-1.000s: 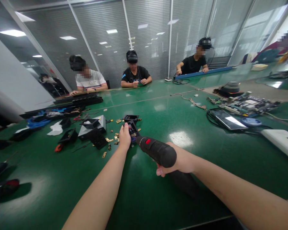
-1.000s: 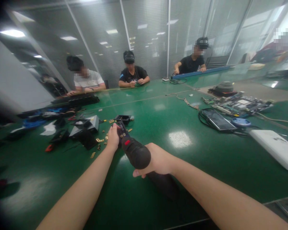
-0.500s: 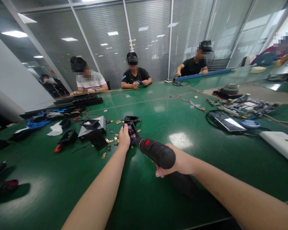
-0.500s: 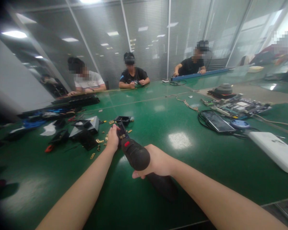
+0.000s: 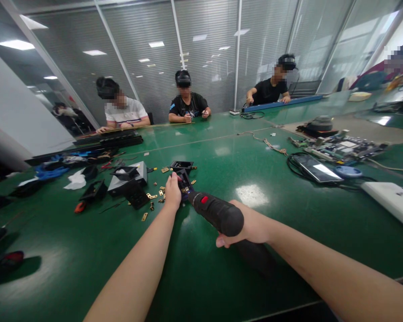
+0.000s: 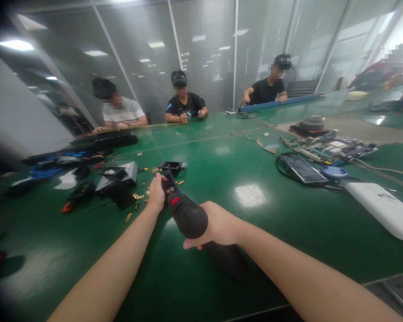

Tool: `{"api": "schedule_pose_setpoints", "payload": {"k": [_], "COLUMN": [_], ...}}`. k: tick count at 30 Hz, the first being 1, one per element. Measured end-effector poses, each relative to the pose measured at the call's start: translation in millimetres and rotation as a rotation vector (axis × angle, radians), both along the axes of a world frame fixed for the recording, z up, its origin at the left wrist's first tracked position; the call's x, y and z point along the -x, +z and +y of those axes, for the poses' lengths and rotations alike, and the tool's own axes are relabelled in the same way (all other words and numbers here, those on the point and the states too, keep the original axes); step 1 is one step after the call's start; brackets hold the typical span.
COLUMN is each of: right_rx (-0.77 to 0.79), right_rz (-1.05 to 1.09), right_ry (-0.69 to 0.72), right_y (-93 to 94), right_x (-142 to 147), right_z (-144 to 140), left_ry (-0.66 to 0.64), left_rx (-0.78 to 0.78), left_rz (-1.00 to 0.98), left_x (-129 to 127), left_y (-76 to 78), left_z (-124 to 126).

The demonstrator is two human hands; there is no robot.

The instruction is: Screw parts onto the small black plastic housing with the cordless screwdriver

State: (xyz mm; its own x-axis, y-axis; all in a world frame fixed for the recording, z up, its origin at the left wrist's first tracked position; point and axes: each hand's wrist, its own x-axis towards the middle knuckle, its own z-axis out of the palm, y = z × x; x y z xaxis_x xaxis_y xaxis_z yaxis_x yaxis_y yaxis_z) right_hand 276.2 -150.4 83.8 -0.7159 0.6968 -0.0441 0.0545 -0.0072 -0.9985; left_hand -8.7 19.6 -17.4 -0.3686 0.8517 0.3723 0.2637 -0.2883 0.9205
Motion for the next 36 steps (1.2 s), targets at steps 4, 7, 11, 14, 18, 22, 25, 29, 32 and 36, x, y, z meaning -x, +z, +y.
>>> {"api": "schedule_pose_setpoints", "payload": {"k": [4,7,11,14,18,22,25,29,32,36], "right_rx": [0.022,0.029,0.024,0.031,0.027,0.032,0.037,0.034,0.025,0.024], "right_rz": [-0.001,-0.008,-0.013,-0.004,0.015,0.006,0.007,0.018,0.026,0.031], "right_ry": [-0.011,-0.011,-0.005,-0.009,-0.003,0.000,0.000,0.009,0.010,0.008], "right_y": [0.0,1.2,1.7,-0.3,-1.1,1.7,2.2,-1.0,-4.7,-7.7], "right_x": [0,0,-1,-1,-1,-1,0,0,-1,-1], "right_z": [0,0,0,0,0,0,0,0,1,1], "left_ry": [-0.004,0.017,0.018,0.008,0.008,0.006,0.012,0.022,0.024,0.003], "left_rx": [0.016,0.007,0.008,0.019,0.024,0.019,0.033,0.014,0.012,0.022], "left_rz": [-0.012,0.007,0.002,-0.008,-0.005,0.001,0.005,0.025,0.021,0.007], "left_x": [0,0,0,0,-1,-2,-3,-4,-4,-4], "left_y": [-0.6,0.5,1.0,1.4,3.0,6.0,8.5,10.0,9.5,8.4], "left_z": [0,-1,-1,-1,-1,-4,-7,-8,-7,-6]}}
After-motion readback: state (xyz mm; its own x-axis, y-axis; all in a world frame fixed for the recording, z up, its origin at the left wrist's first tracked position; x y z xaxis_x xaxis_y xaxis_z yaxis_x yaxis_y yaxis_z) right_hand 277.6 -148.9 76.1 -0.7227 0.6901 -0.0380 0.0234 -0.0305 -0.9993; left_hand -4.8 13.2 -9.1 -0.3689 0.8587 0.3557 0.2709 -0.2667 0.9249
